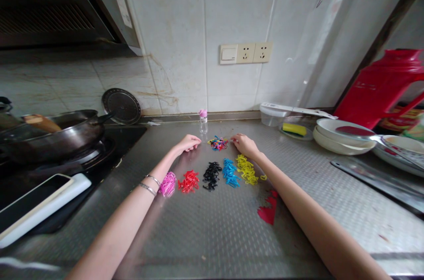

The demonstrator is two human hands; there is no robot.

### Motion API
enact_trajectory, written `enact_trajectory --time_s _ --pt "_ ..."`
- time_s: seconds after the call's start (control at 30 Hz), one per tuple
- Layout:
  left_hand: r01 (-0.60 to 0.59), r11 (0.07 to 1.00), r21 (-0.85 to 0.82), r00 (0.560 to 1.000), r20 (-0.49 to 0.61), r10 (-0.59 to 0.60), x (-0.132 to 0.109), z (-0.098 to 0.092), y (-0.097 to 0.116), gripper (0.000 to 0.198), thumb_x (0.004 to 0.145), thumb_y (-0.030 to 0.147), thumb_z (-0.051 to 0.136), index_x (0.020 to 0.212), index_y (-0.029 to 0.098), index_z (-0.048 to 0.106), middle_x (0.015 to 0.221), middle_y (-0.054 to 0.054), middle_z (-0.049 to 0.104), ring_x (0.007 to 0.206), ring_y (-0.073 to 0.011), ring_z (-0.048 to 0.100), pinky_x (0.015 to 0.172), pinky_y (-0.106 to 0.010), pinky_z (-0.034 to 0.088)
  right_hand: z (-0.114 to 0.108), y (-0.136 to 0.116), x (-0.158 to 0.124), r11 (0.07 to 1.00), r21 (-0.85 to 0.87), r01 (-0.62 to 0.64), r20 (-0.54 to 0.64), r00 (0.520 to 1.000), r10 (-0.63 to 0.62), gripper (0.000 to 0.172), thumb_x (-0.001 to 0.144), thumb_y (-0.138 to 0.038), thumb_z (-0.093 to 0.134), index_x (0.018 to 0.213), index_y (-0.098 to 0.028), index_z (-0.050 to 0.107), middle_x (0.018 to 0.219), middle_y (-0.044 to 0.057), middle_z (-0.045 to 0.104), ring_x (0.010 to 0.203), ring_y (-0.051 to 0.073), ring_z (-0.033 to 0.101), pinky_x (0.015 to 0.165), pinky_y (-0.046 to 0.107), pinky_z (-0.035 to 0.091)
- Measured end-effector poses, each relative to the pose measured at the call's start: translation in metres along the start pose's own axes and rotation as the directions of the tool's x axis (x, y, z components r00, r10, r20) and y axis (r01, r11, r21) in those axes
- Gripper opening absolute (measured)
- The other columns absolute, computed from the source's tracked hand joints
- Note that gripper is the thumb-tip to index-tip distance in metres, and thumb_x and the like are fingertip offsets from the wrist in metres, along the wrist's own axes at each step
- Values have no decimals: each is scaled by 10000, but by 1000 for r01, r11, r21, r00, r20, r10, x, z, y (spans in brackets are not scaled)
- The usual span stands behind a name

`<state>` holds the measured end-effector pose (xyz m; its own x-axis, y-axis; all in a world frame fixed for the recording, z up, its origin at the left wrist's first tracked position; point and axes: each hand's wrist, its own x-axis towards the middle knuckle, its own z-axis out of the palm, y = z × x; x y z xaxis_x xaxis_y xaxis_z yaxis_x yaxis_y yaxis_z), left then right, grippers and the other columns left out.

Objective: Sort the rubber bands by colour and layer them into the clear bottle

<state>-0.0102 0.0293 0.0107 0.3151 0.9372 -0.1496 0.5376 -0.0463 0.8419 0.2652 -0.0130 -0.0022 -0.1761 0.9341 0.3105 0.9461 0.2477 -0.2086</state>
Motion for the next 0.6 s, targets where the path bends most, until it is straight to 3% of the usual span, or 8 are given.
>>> enact_trajectory --time_s 0.23,0.37,0.5,0.6 --pt "3 1000 -14 1000 -10 -4 -4 0 1 262 713 280 561 908 112 612 547 27 498 353 -18 301 330 -159 167 1 2 1 997 60 -38 -43 998 41 278 811 -221 411 989 -222 623 1024 58 608 882 165 558 678 215 407" --pt "-2 999 -34 1000 5 2 -4 -1 -2 253 716 267 561 904 108 618 545 26 503 346 -18 312 325 -163 190 -3 -9 5 989 149 -10 -76 997 21 285 794 -204 431 998 -216 630 995 58 626 833 149 563 694 212 407" --pt "-8 999 -37 1000 11 8 -3 -2 -4 255 724 257 551 916 103 616 542 26 501 347 -21 328 320 -163 202 -6 -44 8 918 356 173 -51 985 -166 241 761 -187 481 918 -173 663 846 51 662 720 131 566 678 215 416" --pt "-42 998 -36 999 21 43 -5 -3 -3 248 730 246 536 914 98 612 549 23 502 356 -25 346 318 -159 207 -10 -83 1 784 521 338 -37 927 -374 208 747 -194 516 883 -153 667 763 34 662 664 117 562 640 208 423"
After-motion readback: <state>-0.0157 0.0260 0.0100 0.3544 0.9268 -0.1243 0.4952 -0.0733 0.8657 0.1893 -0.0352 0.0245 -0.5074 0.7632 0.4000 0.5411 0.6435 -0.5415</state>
